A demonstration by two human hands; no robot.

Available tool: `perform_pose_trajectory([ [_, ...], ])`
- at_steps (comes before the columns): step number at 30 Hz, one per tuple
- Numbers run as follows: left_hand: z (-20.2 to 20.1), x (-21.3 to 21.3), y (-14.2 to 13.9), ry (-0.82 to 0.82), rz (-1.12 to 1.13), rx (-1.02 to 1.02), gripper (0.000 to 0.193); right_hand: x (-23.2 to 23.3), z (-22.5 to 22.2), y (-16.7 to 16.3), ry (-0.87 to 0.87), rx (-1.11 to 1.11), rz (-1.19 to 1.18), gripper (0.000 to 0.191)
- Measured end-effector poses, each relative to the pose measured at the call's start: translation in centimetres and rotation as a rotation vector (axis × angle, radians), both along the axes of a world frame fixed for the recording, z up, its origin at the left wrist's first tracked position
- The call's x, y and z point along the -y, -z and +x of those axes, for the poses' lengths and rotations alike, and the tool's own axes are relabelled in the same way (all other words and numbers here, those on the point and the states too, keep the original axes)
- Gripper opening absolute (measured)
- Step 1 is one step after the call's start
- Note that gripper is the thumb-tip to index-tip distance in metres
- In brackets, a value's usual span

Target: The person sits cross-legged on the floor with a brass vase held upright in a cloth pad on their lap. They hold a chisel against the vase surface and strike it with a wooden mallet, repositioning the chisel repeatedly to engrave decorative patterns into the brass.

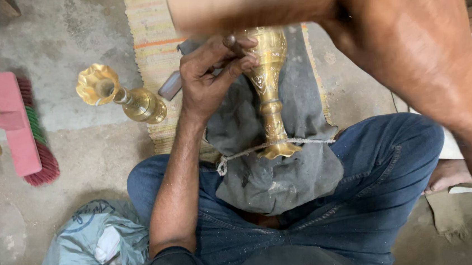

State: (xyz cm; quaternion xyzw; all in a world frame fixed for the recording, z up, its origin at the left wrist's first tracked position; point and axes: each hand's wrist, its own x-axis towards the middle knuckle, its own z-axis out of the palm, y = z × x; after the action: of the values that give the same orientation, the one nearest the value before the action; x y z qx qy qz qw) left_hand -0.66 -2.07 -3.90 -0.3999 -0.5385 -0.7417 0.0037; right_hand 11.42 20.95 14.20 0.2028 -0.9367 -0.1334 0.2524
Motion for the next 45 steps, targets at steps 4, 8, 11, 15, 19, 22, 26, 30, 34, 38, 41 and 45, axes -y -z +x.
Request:
perform_pose_trajectory([
  [4,-0.2,0.3,0.2,-0.009,-0.035,-0.102,0.016,0.5,0.1,-0.4,0.021,-0.051,0.115,0.017],
  [8,-0.2,-0.1,0.4,-0.084,-0.040,-0.101,0.020,0.9,-0.4,-0.5,0.003,-0.069,0.103,0.019],
  [11,-0.1,-0.1,0.5,-0.079,-0.069,-0.093,0.021,1.1,-0.6,-0.7,0.052,-0.112,0.216,0.016],
  [15,-0.1,0.3,0.5,0.049,0.014,-0.012,0.022,1.6,-0.6,-1.0,0.015,-0.115,0.233,0.016],
  [19,0.0,0.4,0.4,0.054,0.005,-0.074,0.018,1.6,-0.3,-1.2,-0.062,-0.071,0.098,0.020],
  [22,0.0,0.3,0.2,0.022,0.033,-0.096,0.015,1.6,-0.3,-0.9,-0.076,-0.004,0.005,0.024],
  [26,-0.4,0.3,-0.1,-0.081,0.130,-0.032,0.005,2.1,-1.2,-0.1,-0.006,-0.023,-0.002,0.030],
  [30,-1.4,1.5,-0.2,-0.303,0.378,0.090,0.022,3.4,-4.6,1.5,0.162,0.181,-0.238,0.064],
  [34,-2.1,2.2,0.0,-0.432,0.355,0.192,0.031,4.4,-8.1,3.7,0.375,0.582,-0.197,0.108],
  [38,-2.4,1.6,0.0,-0.394,0.318,0.240,0.033,2.8,-10.2,5.5,0.162,0.587,-0.320,0.109],
  [41,-2.4,1.3,0.0,-0.334,0.264,0.200,0.031,-0.1,-10.4,7.0,0.193,0.752,-0.637,0.108],
  [45,-2.0,1.1,0.0,-0.299,0.210,0.200,0.029,-2.9,-10.7,10.9,-0.143,1.066,-1.292,0.104],
])
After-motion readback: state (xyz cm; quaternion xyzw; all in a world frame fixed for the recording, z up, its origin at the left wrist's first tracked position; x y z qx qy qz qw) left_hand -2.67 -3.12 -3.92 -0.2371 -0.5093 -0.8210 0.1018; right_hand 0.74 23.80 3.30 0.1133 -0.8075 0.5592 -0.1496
